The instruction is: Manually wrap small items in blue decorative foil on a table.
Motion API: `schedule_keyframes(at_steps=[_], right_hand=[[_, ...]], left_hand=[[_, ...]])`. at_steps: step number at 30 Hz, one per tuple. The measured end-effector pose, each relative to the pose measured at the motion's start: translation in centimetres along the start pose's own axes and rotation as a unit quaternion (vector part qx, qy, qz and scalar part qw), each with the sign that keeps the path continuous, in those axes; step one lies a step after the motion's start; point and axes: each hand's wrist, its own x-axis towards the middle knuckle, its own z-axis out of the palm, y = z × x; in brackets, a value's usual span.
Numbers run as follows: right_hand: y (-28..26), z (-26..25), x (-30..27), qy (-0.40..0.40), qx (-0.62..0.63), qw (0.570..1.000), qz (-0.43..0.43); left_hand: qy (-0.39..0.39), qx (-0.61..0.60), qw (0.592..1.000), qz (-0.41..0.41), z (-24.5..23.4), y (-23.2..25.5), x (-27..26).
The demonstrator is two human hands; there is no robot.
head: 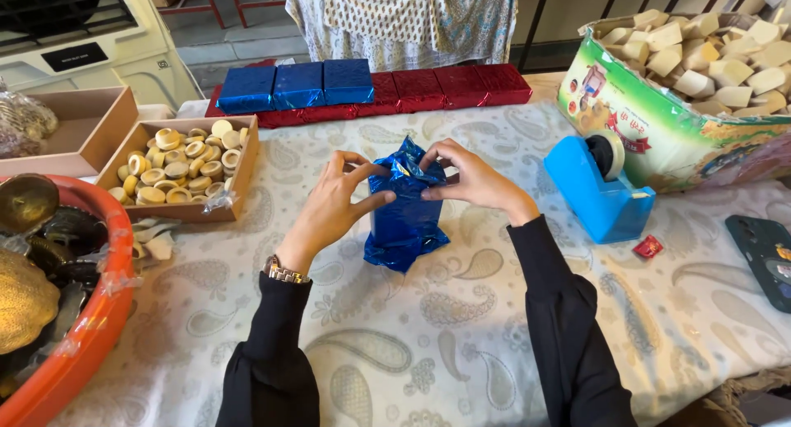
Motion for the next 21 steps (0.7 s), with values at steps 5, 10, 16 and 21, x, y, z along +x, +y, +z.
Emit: schedule_keyframes(at_steps=[5, 10, 16, 21], right_hand=[[0.1, 0.0, 0.0, -0.01, 0.052, 0.999, 0.005], [-0.9, -0.3, 0.0, -0.011, 0.06, 0.998, -0.004], [0.0, -0.4, 0.0, -0.006, 0.061, 0.997, -0.046], [0.9, 0.2, 0.6, 0.04, 0.117, 0.992, -0.028]], left_hand=[[0.03, -0.082, 0.996, 0.015, -0.6, 0.2, 0.3], [0.033, -0.135, 0.99, -0.022, 1.2, -1.3, 0.8], [0.105, -0.132, 0.985, -0.03, 1.5, 0.0, 1.2], [0.167, -0.275, 0.943, -0.084, 2.3, 0.6, 1.5]])
